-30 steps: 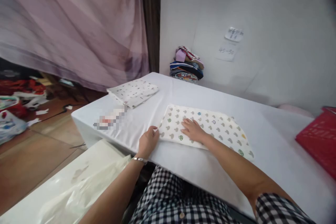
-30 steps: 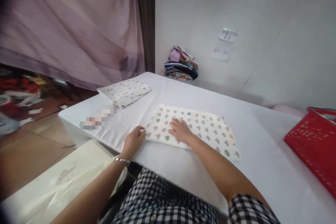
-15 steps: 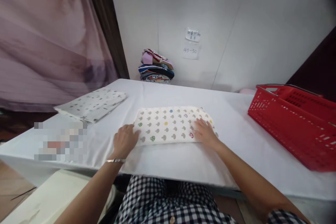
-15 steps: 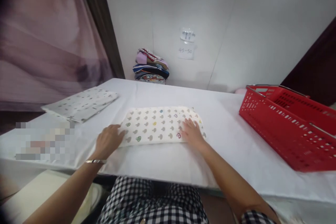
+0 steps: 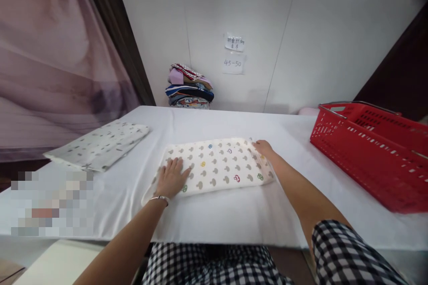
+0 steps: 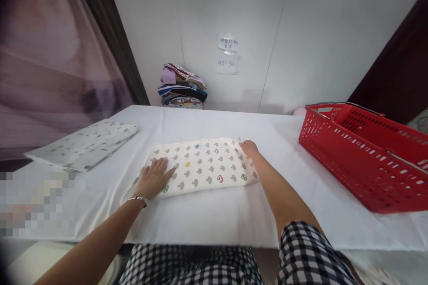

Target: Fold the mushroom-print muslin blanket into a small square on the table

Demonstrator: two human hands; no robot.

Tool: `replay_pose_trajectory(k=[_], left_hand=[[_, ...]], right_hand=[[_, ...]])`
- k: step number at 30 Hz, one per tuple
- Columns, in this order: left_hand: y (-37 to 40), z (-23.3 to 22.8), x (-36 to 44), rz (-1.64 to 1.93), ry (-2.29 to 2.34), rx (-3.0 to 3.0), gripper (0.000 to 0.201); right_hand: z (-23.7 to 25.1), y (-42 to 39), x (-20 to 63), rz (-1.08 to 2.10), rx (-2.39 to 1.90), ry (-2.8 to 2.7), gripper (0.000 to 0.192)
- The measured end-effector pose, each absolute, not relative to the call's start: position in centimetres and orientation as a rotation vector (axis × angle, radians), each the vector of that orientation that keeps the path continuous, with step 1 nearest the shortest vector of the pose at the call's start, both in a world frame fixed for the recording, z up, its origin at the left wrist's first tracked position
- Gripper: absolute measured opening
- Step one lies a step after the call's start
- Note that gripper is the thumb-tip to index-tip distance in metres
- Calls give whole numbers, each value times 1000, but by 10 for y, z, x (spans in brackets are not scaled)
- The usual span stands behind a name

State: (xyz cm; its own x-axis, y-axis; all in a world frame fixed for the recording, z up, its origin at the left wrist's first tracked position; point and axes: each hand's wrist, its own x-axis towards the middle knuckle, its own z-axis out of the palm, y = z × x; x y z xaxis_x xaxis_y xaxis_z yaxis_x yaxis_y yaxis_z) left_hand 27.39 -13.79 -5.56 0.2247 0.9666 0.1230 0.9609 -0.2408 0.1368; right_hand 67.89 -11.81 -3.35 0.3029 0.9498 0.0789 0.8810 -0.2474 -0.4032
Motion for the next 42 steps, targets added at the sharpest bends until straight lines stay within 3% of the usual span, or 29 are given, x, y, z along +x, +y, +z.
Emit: replay_pose_trajectory(k=[9,21,30,35,42], left_hand=[[-137,-53,275,269,1949,2424,53],[-135,-58,274,277,1992,2429,59],[-135,-55,275,275,2004,2416,59],[-135,-54,275,272,1988,2383,61],[-136,-56,275,314,1990,2379,60]], right_hand=[[-27,-108,676,532,-2406,-1545,27],[-30,-134,640,142,-2253,-1896,19],[-24,-107,663,666,-2187,-1475,33],[-29,-96,680,899,-2165,-1321,50],[-35,-86,681,841,-2241,-1345,27]])
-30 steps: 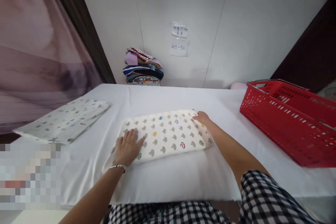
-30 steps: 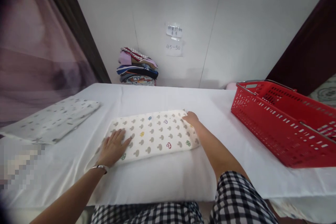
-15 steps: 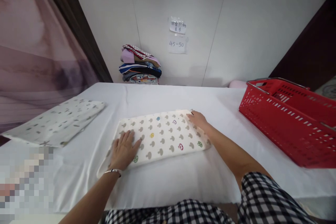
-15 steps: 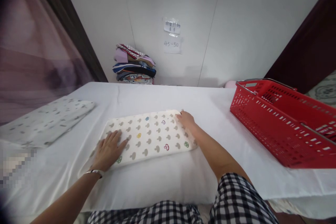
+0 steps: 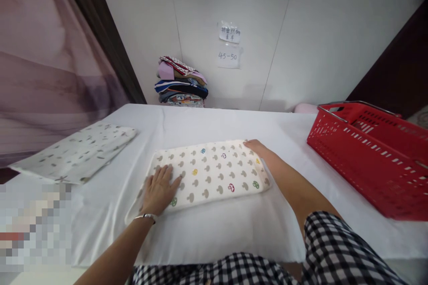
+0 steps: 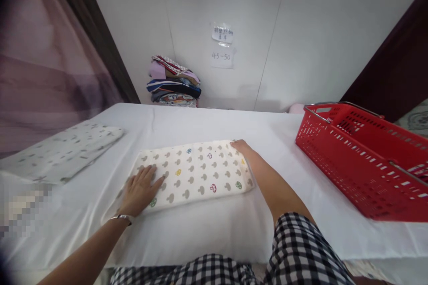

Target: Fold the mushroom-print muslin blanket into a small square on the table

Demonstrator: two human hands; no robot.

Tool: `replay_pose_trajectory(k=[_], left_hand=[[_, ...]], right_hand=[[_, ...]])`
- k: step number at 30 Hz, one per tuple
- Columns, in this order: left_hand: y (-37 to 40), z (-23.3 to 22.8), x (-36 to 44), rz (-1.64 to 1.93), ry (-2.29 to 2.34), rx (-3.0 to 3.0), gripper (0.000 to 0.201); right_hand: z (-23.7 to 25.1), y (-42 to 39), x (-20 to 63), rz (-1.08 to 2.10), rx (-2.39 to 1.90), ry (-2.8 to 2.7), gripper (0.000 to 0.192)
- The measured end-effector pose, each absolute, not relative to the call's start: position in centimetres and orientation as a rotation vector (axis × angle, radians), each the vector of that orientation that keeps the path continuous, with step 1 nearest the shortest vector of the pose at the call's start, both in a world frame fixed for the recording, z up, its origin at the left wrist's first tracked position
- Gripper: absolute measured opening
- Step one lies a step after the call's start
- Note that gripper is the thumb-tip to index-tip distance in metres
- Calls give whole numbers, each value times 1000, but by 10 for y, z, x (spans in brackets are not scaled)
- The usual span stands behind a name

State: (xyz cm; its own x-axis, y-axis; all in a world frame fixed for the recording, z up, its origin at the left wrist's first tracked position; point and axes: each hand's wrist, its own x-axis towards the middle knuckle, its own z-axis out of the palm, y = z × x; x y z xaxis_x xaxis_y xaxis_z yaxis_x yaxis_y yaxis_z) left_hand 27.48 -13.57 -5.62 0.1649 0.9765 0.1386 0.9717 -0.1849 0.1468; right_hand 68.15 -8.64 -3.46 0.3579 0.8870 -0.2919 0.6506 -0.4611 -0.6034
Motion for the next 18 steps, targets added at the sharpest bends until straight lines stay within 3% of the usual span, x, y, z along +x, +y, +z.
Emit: replay_pose_trajectory(k=[5,11,15,18], left_hand=[[-137,-54,276,315,1987,2377,59],[-139,-50,277,275,1996,2362,58],[-139,-53,277,296,2008,2371,56],[-140,-55,278,311,2005,2357,56]], right_hand=[[-43,-87,682,550,-2373,-1466,21],[-36,-96,675,383,-2420,-1581,34],[-30,-105,642,127,-2061,-1974,51],[-37,-106,617,174,-1837,-2266,58]])
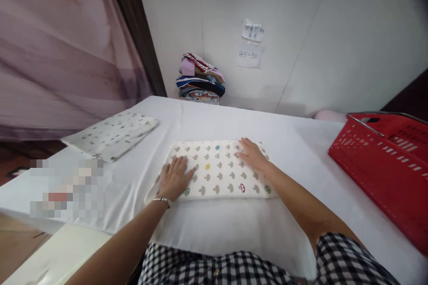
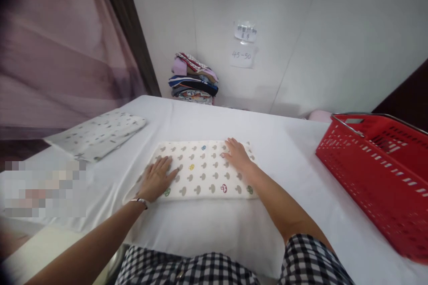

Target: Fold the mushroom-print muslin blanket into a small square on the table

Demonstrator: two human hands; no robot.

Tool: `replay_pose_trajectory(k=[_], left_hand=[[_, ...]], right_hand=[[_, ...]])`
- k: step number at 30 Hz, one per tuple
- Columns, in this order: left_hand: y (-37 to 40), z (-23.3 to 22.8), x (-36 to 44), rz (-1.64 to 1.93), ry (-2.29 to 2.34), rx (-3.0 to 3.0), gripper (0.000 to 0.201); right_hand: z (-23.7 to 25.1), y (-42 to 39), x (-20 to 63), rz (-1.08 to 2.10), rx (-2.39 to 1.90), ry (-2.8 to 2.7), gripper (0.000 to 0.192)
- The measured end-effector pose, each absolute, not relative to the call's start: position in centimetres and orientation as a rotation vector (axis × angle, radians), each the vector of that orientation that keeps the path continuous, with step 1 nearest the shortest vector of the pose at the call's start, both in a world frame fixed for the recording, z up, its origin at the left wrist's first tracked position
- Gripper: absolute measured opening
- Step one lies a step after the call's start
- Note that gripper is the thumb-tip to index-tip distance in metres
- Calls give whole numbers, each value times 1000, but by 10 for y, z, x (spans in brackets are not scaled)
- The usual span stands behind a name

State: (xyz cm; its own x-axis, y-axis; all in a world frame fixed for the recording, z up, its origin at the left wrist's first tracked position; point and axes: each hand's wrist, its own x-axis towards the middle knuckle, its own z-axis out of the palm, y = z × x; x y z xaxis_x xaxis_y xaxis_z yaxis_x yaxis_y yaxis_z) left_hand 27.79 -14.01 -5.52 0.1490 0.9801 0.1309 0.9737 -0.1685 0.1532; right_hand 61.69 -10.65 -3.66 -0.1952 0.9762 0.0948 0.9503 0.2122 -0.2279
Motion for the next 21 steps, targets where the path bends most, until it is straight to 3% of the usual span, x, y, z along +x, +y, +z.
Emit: replay_pose_trajectory(k=[8,16,21], left_hand=[[-142,-56,278,296,1996,2358,56],[-134,-46,277,235,1972,2324,56],[-107,-37,262,132,1955,2248,57]], right_hand=[[-67,-98,620,260,-1980,-2360,65],[-57,-100,619,338,-2004,-2338,58],[-59,-110,642,157,-2185,-2213,61]])
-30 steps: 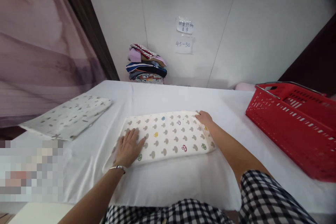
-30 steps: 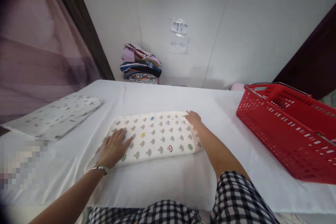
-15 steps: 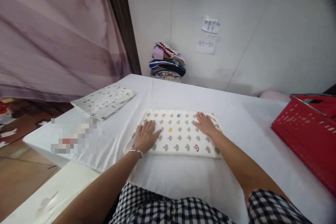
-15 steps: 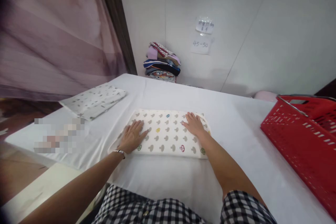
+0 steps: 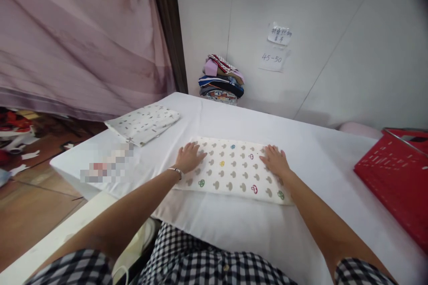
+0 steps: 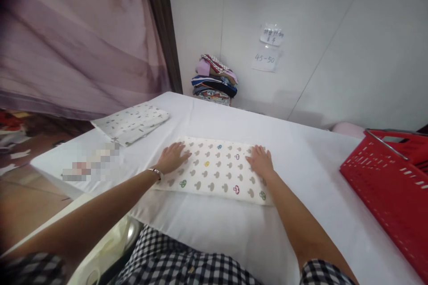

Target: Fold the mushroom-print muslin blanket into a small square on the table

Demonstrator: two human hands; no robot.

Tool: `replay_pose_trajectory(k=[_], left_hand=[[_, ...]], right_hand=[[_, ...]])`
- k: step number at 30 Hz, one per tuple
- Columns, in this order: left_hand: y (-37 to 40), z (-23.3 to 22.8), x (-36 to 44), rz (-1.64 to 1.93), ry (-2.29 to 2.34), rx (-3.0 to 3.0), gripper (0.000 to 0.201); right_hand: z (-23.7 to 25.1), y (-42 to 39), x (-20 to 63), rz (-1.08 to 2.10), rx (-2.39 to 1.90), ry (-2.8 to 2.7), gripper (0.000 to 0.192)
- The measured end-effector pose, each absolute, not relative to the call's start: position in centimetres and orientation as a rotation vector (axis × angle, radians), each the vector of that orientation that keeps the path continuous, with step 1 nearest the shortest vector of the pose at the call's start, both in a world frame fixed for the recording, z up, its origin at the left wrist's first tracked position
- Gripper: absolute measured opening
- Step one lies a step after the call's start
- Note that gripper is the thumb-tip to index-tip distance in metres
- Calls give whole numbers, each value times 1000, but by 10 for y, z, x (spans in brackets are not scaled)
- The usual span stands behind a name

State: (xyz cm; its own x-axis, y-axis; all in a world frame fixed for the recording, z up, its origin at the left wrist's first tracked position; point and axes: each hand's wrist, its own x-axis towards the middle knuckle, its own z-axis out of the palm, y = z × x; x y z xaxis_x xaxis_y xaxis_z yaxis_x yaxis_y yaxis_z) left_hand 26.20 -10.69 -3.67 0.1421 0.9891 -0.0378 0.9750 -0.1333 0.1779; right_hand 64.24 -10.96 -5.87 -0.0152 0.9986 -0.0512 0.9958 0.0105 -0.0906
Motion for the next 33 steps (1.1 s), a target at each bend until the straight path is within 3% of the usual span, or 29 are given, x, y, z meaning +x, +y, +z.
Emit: replay_pose_trajectory(k=[12,24,33], left_hand=[[-106,-60,255,251,2025,2251,65],[-107,-64,254,284,2034,2228,64],[-107,-65,254,298,2023,2208,65]], right_hand=[[-64,-111,657,200,-2286,-2182,65],[-48,-72,488,284,-1789,-2460,67],[-60,-67,477,322,-1842,-2446,65]])
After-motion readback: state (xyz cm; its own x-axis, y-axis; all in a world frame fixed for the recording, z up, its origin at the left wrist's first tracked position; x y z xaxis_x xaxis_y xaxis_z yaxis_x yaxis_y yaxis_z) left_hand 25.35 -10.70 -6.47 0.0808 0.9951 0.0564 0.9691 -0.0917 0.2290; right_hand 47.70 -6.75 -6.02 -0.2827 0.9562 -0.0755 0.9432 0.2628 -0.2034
